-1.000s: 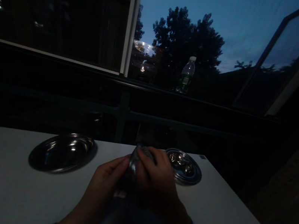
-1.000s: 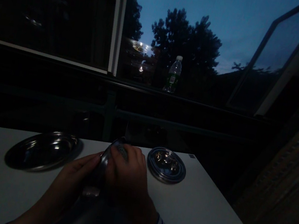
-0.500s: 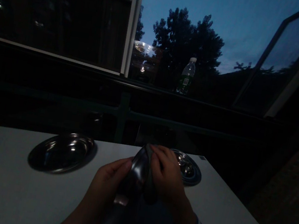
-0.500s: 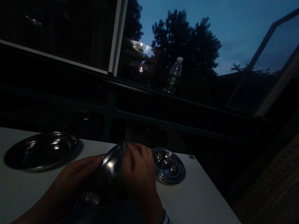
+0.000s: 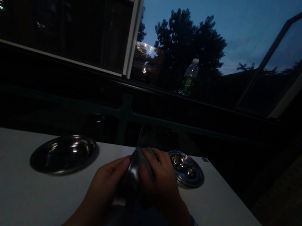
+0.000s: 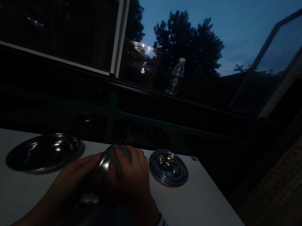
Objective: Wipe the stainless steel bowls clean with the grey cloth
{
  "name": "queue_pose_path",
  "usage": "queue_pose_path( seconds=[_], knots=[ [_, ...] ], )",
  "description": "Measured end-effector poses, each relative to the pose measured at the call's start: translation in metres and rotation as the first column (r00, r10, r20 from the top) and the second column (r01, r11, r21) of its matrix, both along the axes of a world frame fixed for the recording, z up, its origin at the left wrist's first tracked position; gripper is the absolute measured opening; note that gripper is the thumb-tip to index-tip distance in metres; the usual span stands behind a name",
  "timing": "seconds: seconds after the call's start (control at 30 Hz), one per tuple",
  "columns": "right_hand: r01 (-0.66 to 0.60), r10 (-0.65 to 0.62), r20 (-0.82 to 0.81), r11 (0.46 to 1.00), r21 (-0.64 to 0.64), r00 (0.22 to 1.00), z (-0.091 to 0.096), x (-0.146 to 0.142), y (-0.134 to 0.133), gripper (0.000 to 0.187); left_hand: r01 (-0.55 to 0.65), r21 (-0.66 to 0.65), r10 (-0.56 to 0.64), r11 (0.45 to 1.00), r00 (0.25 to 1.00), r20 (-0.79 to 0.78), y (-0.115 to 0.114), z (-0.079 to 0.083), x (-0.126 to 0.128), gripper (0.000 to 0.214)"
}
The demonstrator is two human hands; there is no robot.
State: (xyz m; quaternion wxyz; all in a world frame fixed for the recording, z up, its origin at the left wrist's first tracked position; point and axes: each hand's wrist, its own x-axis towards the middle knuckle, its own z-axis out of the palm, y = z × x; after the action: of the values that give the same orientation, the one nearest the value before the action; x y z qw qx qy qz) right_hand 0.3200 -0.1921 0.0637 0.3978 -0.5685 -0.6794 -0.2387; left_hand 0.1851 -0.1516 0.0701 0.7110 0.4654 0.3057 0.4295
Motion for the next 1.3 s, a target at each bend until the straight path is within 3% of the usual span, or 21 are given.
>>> queue_pose_path(
  seconds=[0.07,0.17,0.33,0.6,0.9,1.0,1.13,1.2,1.3],
  knots=[
    [0.022,-0.023,-0.043,0.999,-0.03,0.999,0.0,0.003,0.0,0.034,0.004,0.005,-0.004,1.0,1.0,0.011,-0.001,0.001,0.0,0.033],
    [-0.004,0.005,0.021,0.998,-0.057,1.0,-0.003,-0.002,0.0,0.034,-0.045,-0.019,0.044,0.999,0.999,-0.011,0.001,0.001,-0.001,0.033],
    [-0.056,0.048,0.173,0.998,0.037,0.984,-0.012,-0.018,0.001,0.033,-0.152,-0.015,0.152,0.988,0.988,-0.024,0.005,0.004,-0.004,0.03],
    [-0.086,0.06,0.201,0.989,0.122,0.978,-0.019,-0.021,0.003,0.034,-0.162,0.103,0.166,0.981,0.985,-0.04,0.008,0.005,-0.005,0.032],
    [0.048,-0.049,-0.107,0.999,-0.017,0.993,-0.002,0.009,0.002,0.036,-0.068,0.01,0.068,0.998,0.998,-0.006,0.002,0.007,-0.005,0.033],
    [-0.016,0.014,0.064,0.999,0.029,0.998,-0.004,-0.003,-0.002,0.035,-0.114,-0.06,0.116,0.992,0.992,0.043,0.005,0.011,-0.007,0.027],
    [-0.149,0.142,0.307,0.989,0.001,0.941,-0.013,-0.026,-0.005,0.035,-0.22,-0.122,0.234,0.968,0.966,0.109,0.012,0.012,-0.008,0.019],
    [-0.176,0.162,0.357,0.984,0.007,0.92,-0.015,-0.029,-0.005,0.036,-0.235,-0.141,0.254,0.962,0.957,0.138,0.013,0.011,-0.007,0.016],
    [-0.136,0.103,0.318,0.987,0.085,0.942,-0.012,-0.021,-0.004,0.035,-0.169,-0.145,0.192,0.975,0.968,0.161,0.01,0.008,-0.005,0.017]
  ],
)
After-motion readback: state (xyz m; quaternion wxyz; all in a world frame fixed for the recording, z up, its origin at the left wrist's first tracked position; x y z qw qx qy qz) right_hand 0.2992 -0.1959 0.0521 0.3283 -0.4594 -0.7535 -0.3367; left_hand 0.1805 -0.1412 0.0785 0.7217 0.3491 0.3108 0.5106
